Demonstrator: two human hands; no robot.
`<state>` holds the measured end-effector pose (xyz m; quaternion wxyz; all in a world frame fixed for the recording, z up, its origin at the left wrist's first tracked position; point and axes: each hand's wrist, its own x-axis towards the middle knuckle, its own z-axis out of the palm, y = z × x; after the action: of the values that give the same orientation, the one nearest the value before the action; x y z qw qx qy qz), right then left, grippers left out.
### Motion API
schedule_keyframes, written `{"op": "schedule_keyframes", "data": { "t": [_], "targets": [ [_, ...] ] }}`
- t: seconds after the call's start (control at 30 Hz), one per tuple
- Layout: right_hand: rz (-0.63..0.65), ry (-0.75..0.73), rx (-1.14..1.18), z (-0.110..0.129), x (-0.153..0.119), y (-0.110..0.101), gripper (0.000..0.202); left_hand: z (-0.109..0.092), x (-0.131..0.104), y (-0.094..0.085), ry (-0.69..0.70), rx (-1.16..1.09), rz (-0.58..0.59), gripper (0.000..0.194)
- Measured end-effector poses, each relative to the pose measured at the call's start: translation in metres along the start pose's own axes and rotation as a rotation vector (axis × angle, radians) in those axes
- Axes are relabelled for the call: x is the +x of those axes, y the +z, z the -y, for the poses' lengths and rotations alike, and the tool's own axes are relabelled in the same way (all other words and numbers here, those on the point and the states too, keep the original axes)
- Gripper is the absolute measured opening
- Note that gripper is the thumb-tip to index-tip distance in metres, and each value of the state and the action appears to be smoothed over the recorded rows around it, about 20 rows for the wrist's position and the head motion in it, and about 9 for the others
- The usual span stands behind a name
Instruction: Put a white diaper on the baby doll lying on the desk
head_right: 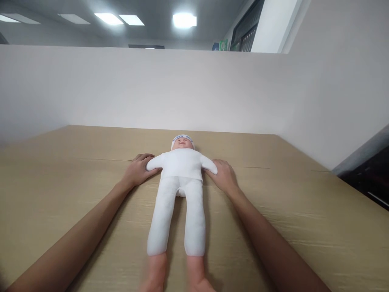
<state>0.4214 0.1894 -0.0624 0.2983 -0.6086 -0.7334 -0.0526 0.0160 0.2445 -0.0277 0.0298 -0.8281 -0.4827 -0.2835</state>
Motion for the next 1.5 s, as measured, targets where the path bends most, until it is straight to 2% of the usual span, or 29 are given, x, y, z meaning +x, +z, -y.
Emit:
{"op": "schedule_keyframes", "data": {
  "t": [0.17, 0.27, 0.4, 0.6, 0.77, 1.1, 1.37, 1.5],
  "targets": [
    [0.017, 0.017, 0.030, -0.004, 0.013, 0.004, 0.042, 0.006, 0.016, 0.005, -0.031, -0.010, 0.074, 0.061],
    [0.009, 0.029, 0.020, -0.004, 0.013, 0.004, 0.047, 0.004, 0.017, 0.006, -0.003, 0.011, 0.025, 0.064],
    [-0.013, 0.001, 0.033, -0.008, 0.001, -0.005, 0.048, 0.004, 0.005, 0.000, -0.018, 0.041, -0.040, 0.071],
    [0.020, 0.007, 0.187, -0.030, -0.031, -0.027, 0.051, 0.031, -0.023, -0.023, -0.090, -0.115, 0.121, 0.071],
    [0.048, 0.013, 0.188, -0.041, -0.037, -0.031, 0.047, 0.046, -0.032, -0.030, -0.054, -0.153, 0.094, 0.056],
    [0.089, -0.046, 0.216, -0.045, -0.025, -0.027, 0.045, 0.045, -0.025, -0.024, -0.064, -0.083, 0.080, 0.048],
    [0.109, -0.023, 0.231, -0.036, -0.028, -0.034, 0.036, 0.040, -0.027, -0.025, -0.071, -0.115, 0.120, 0.055],
    [0.106, -0.011, 0.249, -0.036, -0.030, -0.034, 0.039, 0.035, -0.029, -0.028, -0.079, -0.122, 0.128, 0.065]
  ]
}}
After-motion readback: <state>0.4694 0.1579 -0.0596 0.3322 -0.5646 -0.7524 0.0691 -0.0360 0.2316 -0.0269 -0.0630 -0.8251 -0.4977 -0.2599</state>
